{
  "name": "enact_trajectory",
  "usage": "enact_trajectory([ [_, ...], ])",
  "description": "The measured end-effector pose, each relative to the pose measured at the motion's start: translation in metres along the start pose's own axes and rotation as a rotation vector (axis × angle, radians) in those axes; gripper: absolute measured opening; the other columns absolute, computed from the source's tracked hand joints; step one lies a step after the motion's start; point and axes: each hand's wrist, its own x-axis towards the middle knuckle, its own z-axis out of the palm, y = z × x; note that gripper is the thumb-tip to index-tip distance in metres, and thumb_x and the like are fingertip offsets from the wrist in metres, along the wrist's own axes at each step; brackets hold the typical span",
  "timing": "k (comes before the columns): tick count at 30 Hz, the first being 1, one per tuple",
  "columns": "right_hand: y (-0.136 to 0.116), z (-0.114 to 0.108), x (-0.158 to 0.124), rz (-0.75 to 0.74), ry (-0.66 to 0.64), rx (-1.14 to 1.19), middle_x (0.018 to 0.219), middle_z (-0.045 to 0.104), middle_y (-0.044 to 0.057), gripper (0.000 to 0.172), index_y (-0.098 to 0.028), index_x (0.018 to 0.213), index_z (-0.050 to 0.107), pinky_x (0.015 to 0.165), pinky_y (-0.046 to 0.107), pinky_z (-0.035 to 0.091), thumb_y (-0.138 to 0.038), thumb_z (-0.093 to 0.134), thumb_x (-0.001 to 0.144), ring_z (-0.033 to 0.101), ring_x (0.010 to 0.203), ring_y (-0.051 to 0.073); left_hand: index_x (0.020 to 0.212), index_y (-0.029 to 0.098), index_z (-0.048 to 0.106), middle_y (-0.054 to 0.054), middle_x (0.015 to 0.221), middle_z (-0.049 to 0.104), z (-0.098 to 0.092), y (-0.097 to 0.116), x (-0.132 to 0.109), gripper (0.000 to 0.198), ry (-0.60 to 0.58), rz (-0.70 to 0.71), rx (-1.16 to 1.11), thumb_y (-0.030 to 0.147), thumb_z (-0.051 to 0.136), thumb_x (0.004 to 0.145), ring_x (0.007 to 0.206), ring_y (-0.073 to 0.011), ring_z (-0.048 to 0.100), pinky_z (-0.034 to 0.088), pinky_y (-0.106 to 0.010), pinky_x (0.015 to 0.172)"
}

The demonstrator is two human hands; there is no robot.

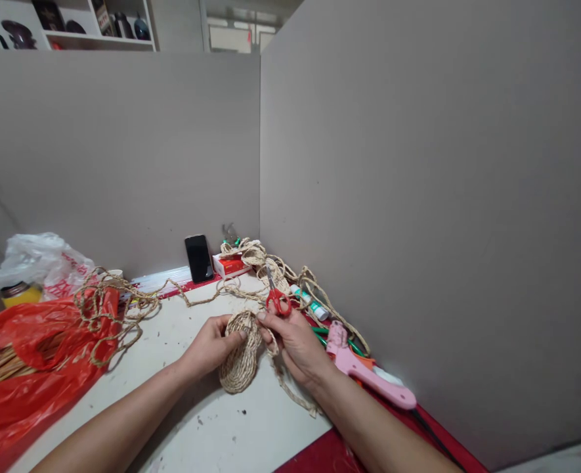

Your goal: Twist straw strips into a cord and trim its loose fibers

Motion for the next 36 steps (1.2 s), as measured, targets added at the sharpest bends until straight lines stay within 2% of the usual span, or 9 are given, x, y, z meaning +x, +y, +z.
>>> enact_trajectory([
  [7,0.001,0.002,-0.004,0.123,-0.077,-0.027,0.060,0.054,-0.006,0.030,-0.020,0.070,0.041,0.034,0.015,0.017,-0.023,0.070,0.064,0.035,0.038,0.002,0.095,0.014,0.065,-0.005,0.086,0.066,0.004,0.007,-0.001,0.031,0.079,0.111,0.061,0.038,0.068,0.075,0.076,-0.0149,0.055,0.042,-0.023,0.071],
  [12,-0.002,0.002,-0.005,0.144,-0.085,-0.048,0.062,0.054,-0.006,0.030,-0.021,0.071,0.037,0.036,0.016,0.010,-0.020,0.066,0.063,0.026,0.036,0.001,0.089,0.012,0.065,-0.005,0.080,0.064,0.005,0.008,-0.004,0.033,-0.023,0.132,0.014,0.043,0.056,0.083,0.073,-0.0143,0.054,0.041,-0.025,0.072],
  [14,-0.001,0.003,-0.004,0.121,-0.100,-0.069,0.059,0.048,-0.008,0.028,-0.021,0.070,0.037,0.037,0.017,0.010,-0.018,0.064,0.064,0.022,0.037,0.001,0.086,0.013,0.065,-0.003,0.076,0.063,0.005,0.007,-0.005,0.032,-0.001,0.144,0.028,0.043,0.055,0.084,0.069,-0.0127,0.052,0.040,-0.023,0.069],
  [17,0.002,0.004,-0.006,0.021,-0.132,-0.161,0.058,0.040,-0.009,0.024,-0.020,0.067,0.039,0.041,0.018,0.020,-0.017,0.063,0.066,0.027,0.044,0.004,0.079,0.013,0.064,0.000,0.068,0.059,0.005,0.007,-0.005,0.031,0.085,0.123,0.004,0.044,0.056,0.083,0.060,-0.0101,0.047,0.037,-0.021,0.060],
  [22,0.001,0.009,-0.016,-0.163,-0.158,-0.373,0.068,0.046,-0.005,0.014,-0.019,0.069,0.049,0.062,0.022,0.038,-0.016,0.062,0.068,0.043,0.063,0.009,0.072,0.013,0.062,0.003,0.057,0.056,0.000,0.009,-0.002,0.030,0.240,0.080,-0.141,0.043,0.065,0.075,0.050,-0.0078,0.044,0.034,-0.019,0.052],
  [26,-0.006,0.006,-0.018,-0.126,-0.145,-0.395,0.074,0.052,-0.004,0.021,-0.020,0.068,0.044,0.051,0.021,0.036,-0.023,0.064,0.072,0.045,0.055,0.007,0.072,0.015,0.061,0.002,0.058,0.059,-0.009,0.008,0.005,0.030,0.291,0.051,-0.234,0.043,0.068,0.071,0.049,-0.0089,0.049,0.037,-0.019,0.051],
  [30,-0.009,-0.004,-0.007,-0.174,0.014,-0.374,0.072,0.054,-0.004,0.027,-0.021,0.069,0.042,0.045,0.021,0.037,-0.030,0.067,0.071,0.049,0.053,0.009,0.073,0.015,0.061,0.000,0.061,0.063,-0.022,0.006,0.013,0.028,0.316,0.021,-0.335,0.040,0.071,0.068,0.051,-0.0115,0.055,0.042,-0.022,0.053],
  [32,-0.004,-0.008,-0.001,-0.149,0.075,-0.359,0.065,0.052,-0.005,0.027,-0.021,0.072,0.044,0.043,0.021,0.038,-0.032,0.068,0.070,0.048,0.051,0.009,0.074,0.015,0.061,-0.001,0.061,0.064,-0.030,0.006,0.017,0.027,0.352,0.018,-0.388,0.039,0.071,0.067,0.052,-0.0124,0.057,0.045,-0.023,0.055],
  [36,0.012,-0.009,0.007,-0.101,0.070,-0.343,0.065,0.054,-0.003,0.030,-0.021,0.071,0.044,0.048,0.023,0.042,-0.035,0.070,0.066,0.050,0.053,0.011,0.073,0.014,0.061,-0.001,0.061,0.064,-0.039,0.007,0.021,0.023,0.414,0.004,-0.467,0.034,0.072,0.066,0.052,-0.0125,0.058,0.047,-0.024,0.055],
])
